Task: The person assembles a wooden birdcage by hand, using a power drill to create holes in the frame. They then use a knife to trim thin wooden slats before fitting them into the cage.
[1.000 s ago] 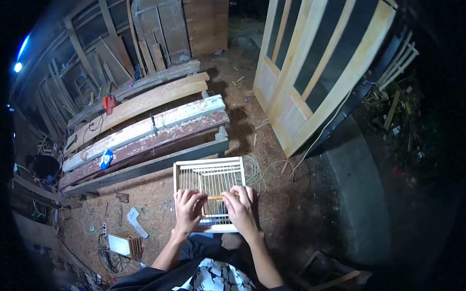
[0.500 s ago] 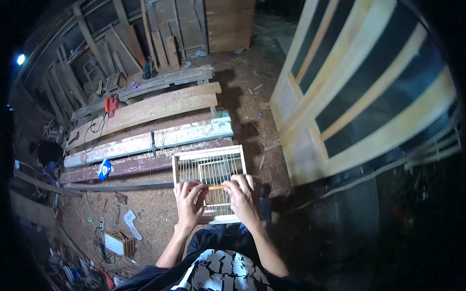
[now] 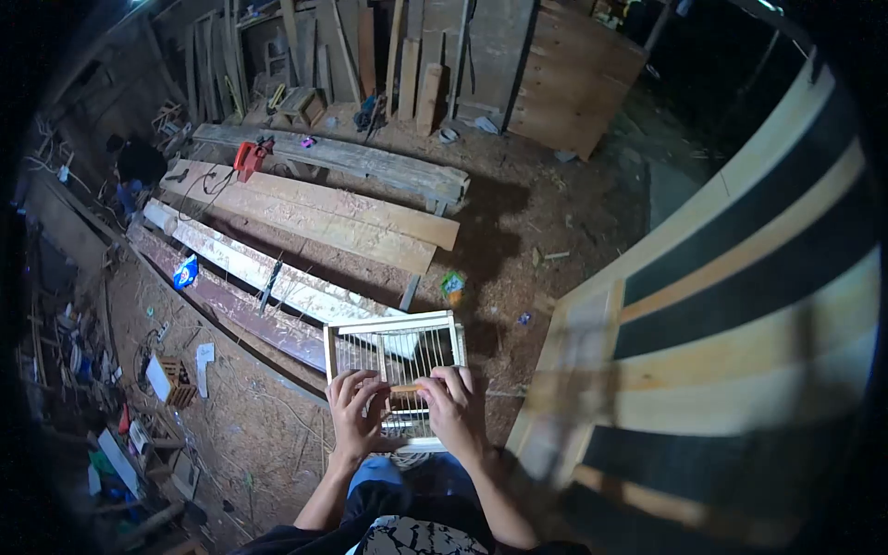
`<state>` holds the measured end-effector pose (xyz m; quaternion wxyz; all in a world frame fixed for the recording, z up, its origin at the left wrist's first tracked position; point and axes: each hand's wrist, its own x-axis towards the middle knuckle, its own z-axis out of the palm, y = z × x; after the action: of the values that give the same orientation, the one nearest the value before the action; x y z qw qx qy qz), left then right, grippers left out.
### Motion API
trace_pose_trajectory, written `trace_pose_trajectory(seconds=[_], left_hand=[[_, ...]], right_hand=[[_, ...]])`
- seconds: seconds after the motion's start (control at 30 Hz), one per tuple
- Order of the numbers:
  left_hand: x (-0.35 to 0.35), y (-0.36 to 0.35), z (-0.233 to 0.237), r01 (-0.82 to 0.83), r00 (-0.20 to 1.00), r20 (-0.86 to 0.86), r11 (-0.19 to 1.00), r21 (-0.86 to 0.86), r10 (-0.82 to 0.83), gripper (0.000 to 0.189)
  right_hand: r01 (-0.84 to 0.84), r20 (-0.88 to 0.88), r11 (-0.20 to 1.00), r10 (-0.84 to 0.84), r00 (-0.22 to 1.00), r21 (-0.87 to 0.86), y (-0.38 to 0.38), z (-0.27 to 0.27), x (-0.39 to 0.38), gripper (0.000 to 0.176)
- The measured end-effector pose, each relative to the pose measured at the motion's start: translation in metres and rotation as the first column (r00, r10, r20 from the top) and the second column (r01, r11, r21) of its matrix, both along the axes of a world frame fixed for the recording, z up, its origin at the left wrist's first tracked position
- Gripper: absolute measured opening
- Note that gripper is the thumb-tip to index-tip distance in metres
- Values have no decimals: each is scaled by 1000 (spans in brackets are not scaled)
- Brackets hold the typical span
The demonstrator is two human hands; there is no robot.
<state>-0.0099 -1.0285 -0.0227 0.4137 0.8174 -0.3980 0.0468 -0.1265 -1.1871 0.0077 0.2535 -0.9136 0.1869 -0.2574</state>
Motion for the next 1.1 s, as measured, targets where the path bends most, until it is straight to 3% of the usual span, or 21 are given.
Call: trace_pose_trajectory(seconds=[0.4,0.57,0.73,0.9,1.0,1.1], left_hand=[[32,-205,15,-206,975,79,978,-31,208,24],[87,-313,17,-147,987,54,988,-42,149,32],[151,-437,48,-4,1000,-8,998,-57,3,24],[218,-542,53,54,998,50,993,-108,-49,29],[250,-595,52,65,997,40,986,-153,-60,37],[280,-651,42,64,998,16,994,-84,-63,62]], right_hand=[[-148,57,989,149,987,-19,-217,5,59,18],[-112,90,992,116,989,-54,-323,4,106,19],[-3,79,985,16,997,-172,-437,43,155,14],[56,84,976,-39,996,-209,-531,65,208,19],[70,103,961,-44,994,-268,-584,73,244,18],[36,82,972,-17,997,-231,-646,71,282,15]])
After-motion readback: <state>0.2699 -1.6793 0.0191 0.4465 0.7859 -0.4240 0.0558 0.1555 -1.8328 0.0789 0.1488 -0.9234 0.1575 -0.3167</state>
